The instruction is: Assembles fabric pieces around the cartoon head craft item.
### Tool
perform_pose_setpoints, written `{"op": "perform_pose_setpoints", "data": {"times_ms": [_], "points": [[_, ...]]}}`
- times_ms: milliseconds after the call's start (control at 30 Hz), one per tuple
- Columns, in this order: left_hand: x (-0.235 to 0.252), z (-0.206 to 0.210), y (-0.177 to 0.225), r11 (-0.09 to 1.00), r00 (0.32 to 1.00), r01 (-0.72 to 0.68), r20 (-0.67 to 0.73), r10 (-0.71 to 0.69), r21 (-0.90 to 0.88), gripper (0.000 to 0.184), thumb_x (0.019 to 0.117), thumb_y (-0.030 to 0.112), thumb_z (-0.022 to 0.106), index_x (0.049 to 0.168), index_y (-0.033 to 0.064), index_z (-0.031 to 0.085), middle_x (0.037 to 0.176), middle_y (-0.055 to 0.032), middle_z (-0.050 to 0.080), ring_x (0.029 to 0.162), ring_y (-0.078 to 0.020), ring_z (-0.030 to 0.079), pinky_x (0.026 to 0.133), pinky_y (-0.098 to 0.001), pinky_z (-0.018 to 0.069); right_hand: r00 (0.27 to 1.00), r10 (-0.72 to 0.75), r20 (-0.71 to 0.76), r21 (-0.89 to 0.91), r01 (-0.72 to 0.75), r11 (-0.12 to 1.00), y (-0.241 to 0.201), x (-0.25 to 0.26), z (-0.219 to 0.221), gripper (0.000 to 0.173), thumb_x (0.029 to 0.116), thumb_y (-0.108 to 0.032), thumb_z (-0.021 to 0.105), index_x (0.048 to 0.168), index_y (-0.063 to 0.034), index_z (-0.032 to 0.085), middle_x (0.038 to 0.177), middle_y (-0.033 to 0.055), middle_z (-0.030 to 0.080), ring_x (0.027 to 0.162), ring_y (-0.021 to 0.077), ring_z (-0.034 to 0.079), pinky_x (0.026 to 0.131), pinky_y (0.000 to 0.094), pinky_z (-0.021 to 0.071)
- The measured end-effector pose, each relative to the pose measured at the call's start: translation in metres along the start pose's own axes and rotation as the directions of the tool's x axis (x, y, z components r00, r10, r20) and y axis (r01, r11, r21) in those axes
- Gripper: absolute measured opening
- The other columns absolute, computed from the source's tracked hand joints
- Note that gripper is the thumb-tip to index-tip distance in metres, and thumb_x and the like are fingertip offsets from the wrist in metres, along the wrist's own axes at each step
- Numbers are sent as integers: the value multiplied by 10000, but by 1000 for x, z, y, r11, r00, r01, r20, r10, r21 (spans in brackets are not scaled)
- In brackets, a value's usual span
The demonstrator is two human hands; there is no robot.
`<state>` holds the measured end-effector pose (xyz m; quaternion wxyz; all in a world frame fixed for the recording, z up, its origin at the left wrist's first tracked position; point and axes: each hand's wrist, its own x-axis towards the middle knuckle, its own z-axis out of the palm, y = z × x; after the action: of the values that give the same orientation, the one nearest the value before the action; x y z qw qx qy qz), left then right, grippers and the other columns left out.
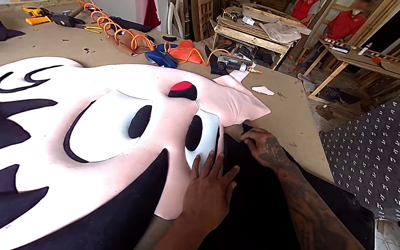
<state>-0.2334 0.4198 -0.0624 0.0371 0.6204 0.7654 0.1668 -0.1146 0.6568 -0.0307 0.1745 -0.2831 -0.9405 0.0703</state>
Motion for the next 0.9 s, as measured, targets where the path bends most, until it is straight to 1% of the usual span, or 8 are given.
{"op": "perform_pose_setpoints", "data": {"times_ms": [67,133,200,267,433,667,767,900], "points": [[0,-1,0,1000,1000,1,14,-1,0,466,1076,576,236,1496,562,435,1651,59,384,1577,-284,215,1227,-690,126,990,126,67,-48,-123,991,1,0,3,210,983,-209,600,1043,-252,796,1075,-14,732,1067,191,677,904,476,569],[0,-1,0,1000,1000,-1,15,1,1,468,1076,575,234,1500,559,431,1654,52,379,1576,-287,219,1225,-691,130,970,238,40,-132,-231,964,-2,1,-1,212,989,-203,599,1079,-215,790,1093,53,723,1057,278,673,860,528,564],[1,-1,-1,1000,1000,0,15,0,-2,468,1076,575,233,1501,560,429,1656,51,374,1575,-287,224,1226,-687,132,982,187,-18,-93,-188,978,-13,-1,-7,221,1000,-199,584,1089,-204,786,1074,40,726,1029,249,679,851,500,570],[0,0,0,1000,1000,0,22,1,-8,470,1077,575,226,1504,560,422,1663,49,362,1579,-288,207,1227,-687,123,993,117,27,25,-118,993,-26,-8,-8,233,1026,-250,565,1115,-214,778,1059,-3,722,1013,167,688,881,451,582],[1,-1,1,1000,999,8,34,-7,-4,475,1077,579,217,1501,558,429,1658,41,372,1580,-297,202,1222,-697,116,997,65,-40,-63,-68,996,-39,-23,23,355,1047,-340,466,1196,-169,740,1117,49,699,1064,241,663,885,431,568],[0,0,5,1000,1000,4,30,-4,-1,484,1084,575,196,1507,541,429,1664,11,362,1588,-308,164,1228,-697,80,995,94,-15,-122,-95,988,-45,-21,28,371,1064,-319,427,1209,-159,728,1122,80,683,1077,266,658,874,452,570],[0,0,4,1000,999,14,-30,-15,-26,526,1077,588,224,1536,449,441,1639,23,406,1575,-273,224,1237,-674,115,996,84,-12,-116,-84,990,-44,-22,26,386,1070,-325,414,1219,-154,726,1108,85,681,1065,275,655,868,462,566],[0,-3,5,1000,1000,25,8,-24,-18,601,1073,614,172,1563,380,427,1660,17,369,1584,-257,197,1249,-658,100,996,93,-6,-114,-93,989,-43,-22,26,397,1076,-331,405,1229,-156,726,1116,89,683,1068,282,657,872,475,564]]}}
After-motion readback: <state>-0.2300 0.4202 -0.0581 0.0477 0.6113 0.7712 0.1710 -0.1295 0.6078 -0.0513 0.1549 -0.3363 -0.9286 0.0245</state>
